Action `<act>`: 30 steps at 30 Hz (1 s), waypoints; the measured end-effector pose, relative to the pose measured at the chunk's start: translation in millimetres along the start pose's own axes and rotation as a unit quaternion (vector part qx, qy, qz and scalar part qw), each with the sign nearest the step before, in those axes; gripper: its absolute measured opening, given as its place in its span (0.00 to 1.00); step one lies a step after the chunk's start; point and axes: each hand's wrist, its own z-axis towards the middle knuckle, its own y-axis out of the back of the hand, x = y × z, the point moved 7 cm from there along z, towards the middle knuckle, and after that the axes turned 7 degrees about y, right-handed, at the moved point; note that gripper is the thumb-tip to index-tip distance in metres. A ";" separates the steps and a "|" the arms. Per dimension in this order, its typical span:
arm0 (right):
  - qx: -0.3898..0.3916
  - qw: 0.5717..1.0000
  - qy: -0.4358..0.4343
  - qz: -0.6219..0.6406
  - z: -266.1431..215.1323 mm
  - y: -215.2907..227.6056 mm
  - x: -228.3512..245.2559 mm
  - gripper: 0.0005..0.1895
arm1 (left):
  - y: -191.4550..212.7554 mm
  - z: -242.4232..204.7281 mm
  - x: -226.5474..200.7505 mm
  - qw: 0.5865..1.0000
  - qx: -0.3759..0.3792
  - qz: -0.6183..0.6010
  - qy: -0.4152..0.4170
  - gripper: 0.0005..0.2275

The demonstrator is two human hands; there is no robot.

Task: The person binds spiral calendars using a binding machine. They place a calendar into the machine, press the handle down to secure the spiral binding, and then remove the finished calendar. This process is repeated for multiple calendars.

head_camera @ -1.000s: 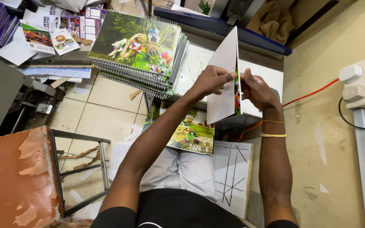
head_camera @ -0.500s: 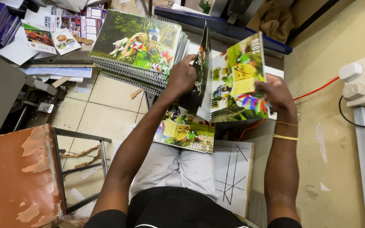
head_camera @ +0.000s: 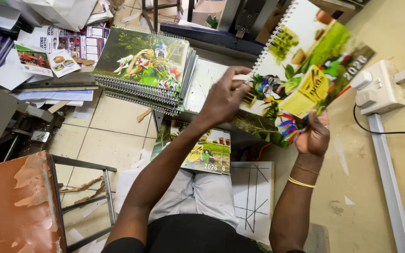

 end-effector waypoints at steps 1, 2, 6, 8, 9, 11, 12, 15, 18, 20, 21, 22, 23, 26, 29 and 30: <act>-0.001 1.000 -0.001 0.001 0.0 6.4 -6.6 0.24 | 5.7 1.7 7.8 1.000 0.000 0.001 0.001 0.20; 0.001 1.000 -0.007 0.001 -0.2 11.9 -14.1 0.24 | 10.0 2.6 11.2 0.996 0.027 -0.078 -0.027 0.22; 0.022 0.999 0.019 -0.028 6.5 41.7 -50.7 0.24 | 27.7 -0.6 22.7 0.993 0.061 -0.062 -0.082 0.16; 0.031 0.997 0.031 -0.065 15.8 102.3 -98.5 0.23 | 33.4 -13.8 8.1 0.995 0.045 -0.048 -0.077 0.13; 0.034 0.993 0.047 -0.106 19.1 135.0 -118.1 0.21 | 33.9 -19.1 1.2 0.996 0.035 -0.036 -0.074 0.10; 0.043 0.981 0.083 -0.170 -21.3 53.0 -71.5 0.23 | 38.6 -32.4 -6.1 0.994 0.062 -0.031 -0.081 0.09; 0.053 0.964 0.118 -0.232 -40.9 9.8 -47.2 0.25 | 40.0 -38.4 -10.5 0.992 0.087 -0.024 -0.089 0.09; 0.041 0.992 0.009 -0.116 -90.7 -2.2 -67.4 0.29 | 32.3 -42.6 10.0 0.984 0.153 -0.020 -0.090 0.11; -0.017 0.994 -0.083 -0.062 -157.1 14.2 -102.7 0.08 | 26.1 -54.8 11.0 0.979 0.187 0.075 -0.026 0.11; -0.071 0.983 -0.166 -0.033 -203.4 43.6 -150.3 0.15 | 41.4 -54.6 18.1 0.977 0.152 0.148 -0.031 0.11; -0.122 0.961 -0.248 0.002 -230.3 59.7 -180.5 0.22 | 51.7 -52.8 22.0 0.967 0.114 0.224 -0.035 0.12; -0.123 0.961 -0.247 0.001 -247.4 66.9 -198.3 0.22 | 61.3 -45.2 46.1 0.967 0.115 0.223 -0.035 0.12; -0.136 0.933 -0.332 0.035 -277.9 71.8 -225.2 0.23 | 86.1 -37.8 73.6 0.955 0.002 0.297 0.007 0.12; -0.185 0.881 -0.433 0.044 -326.7 74.0 -264.1 0.20 | 142.5 -34.0 113.7 0.888 -0.178 0.425 0.016 0.10; -0.220 0.859 -0.462 0.018 -323.0 62.0 -270.7 0.25 | 171.5 -32.8 119.0 0.835 -0.242 0.493 -0.024 0.11; -0.225 0.852 -0.473 0.017 -319.4 56.2 -269.7 0.34 | 175.4 -32.0 121.4 0.828 -0.237 0.507 -0.028 0.11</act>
